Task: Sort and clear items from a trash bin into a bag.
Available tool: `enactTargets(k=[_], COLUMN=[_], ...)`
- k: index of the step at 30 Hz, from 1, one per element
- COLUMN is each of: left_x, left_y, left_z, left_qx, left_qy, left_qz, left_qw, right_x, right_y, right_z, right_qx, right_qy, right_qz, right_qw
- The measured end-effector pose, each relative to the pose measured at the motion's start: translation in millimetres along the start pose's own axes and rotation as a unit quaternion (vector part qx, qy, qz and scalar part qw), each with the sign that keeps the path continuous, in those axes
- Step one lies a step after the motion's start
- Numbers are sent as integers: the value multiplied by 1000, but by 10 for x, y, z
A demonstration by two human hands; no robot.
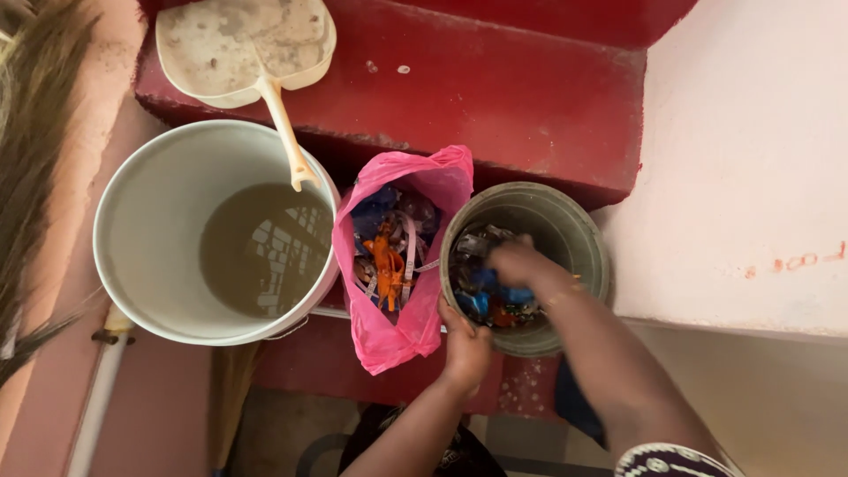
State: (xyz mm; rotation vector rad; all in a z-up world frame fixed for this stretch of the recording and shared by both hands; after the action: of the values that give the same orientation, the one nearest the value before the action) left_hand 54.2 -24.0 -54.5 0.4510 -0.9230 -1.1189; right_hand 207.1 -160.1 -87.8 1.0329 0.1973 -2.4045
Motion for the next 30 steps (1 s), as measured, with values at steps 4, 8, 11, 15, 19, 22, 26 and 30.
enactTargets(k=[4,8,11,15,19,22,26,30], left_x=[5,25,0,-7,16,14,18,35], left_y=[-56,55,-9,-62,45,53,-17,140], left_z=[-37,25,-5,-21,20,28,-7,76], left_qx=[-11,-42,-32,-15,10,6,21,-11], left_qy=[-2,6,10,6,3,1,-3,1], left_qz=[19,-14,-33,-31,7,-17,25,22], left_qw=[1000,999,999,999,1000,1000,999,1000], right_x=[-209,-150,-244,-588,-441,-363,-337,-354], right_y=[81,213,168,-21,-4,52,225,352], right_z=[690,961,1056,1200,1031,1001,1120,1305], right_qx=[-29,-27,-18,50,75,74,133,171], right_qy=[71,131,144,115,135,163,178,241], right_qz=[-18,-23,-30,-10,44,101,16,-153], right_qw=[997,991,989,992,987,979,975,943])
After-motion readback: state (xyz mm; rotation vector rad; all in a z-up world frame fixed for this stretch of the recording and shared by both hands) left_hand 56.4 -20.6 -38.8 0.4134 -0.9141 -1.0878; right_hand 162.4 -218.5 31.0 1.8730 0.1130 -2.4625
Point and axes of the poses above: each hand's wrist, its own z-axis away from the middle knuckle, its own x-axis out of the palm, y = z × x, the point moved 5 cm from there along -z, towards the middle knuckle, and after that the axes turned 7 degrees about z, right-handed, at the moved point
